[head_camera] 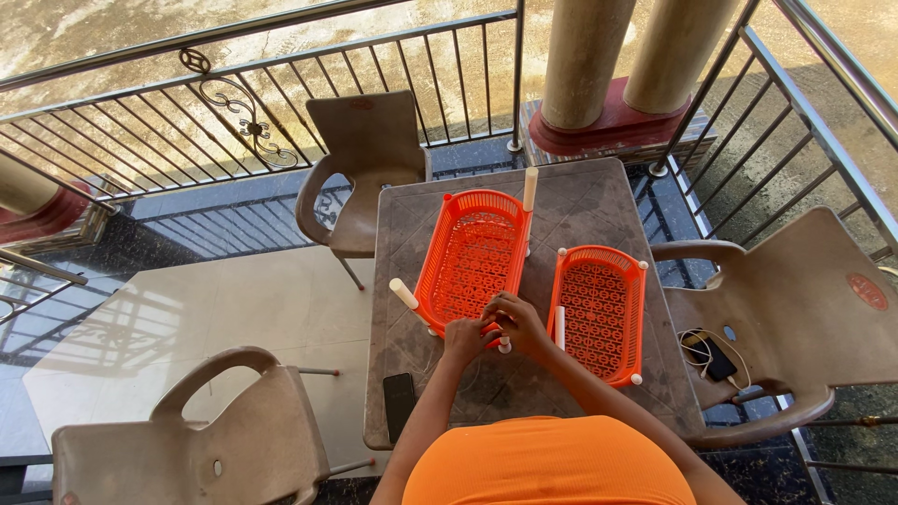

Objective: The person assembles a red plastic basket by inserting white cylindrical legs into the basket's corner sockets. They handle the basket and legs one at a time, securing each leg into place on a table.

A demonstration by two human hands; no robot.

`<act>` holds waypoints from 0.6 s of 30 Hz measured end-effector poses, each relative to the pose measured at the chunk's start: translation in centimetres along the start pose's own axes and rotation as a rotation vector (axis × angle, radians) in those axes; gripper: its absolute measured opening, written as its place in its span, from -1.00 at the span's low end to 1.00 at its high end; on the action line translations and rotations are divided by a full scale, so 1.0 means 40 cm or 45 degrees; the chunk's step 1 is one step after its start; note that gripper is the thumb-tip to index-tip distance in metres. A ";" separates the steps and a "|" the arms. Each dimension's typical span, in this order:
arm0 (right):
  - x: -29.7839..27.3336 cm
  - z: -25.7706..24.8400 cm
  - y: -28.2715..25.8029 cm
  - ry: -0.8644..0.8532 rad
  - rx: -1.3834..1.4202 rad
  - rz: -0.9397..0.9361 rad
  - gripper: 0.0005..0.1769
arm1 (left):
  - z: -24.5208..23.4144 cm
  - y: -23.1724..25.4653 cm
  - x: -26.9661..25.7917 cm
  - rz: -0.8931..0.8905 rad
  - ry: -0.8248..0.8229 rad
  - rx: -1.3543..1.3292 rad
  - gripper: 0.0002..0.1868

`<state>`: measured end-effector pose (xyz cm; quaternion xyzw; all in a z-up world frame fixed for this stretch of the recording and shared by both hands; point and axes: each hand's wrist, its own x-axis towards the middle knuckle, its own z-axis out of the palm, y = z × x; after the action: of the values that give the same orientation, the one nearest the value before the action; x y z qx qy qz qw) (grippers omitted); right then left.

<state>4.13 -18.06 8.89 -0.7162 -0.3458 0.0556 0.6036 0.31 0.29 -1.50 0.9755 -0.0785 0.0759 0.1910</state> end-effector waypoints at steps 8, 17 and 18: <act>0.032 -0.064 -0.034 -0.337 0.563 0.249 -0.32 | -0.005 -0.008 -0.001 -0.061 -0.034 -0.044 -0.54; 0.054 -0.112 -0.015 -0.534 0.174 0.274 -0.65 | -0.005 -0.002 0.009 -0.085 -0.079 0.005 -0.53; 0.048 -0.105 -0.006 -0.486 0.157 0.256 -0.66 | -0.004 -0.001 0.005 -0.083 -0.054 -0.022 -0.54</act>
<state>7.57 -20.42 10.87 -0.6853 -0.3766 0.2711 0.5613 0.49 0.36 -1.33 0.9773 -0.0512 0.0482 0.2000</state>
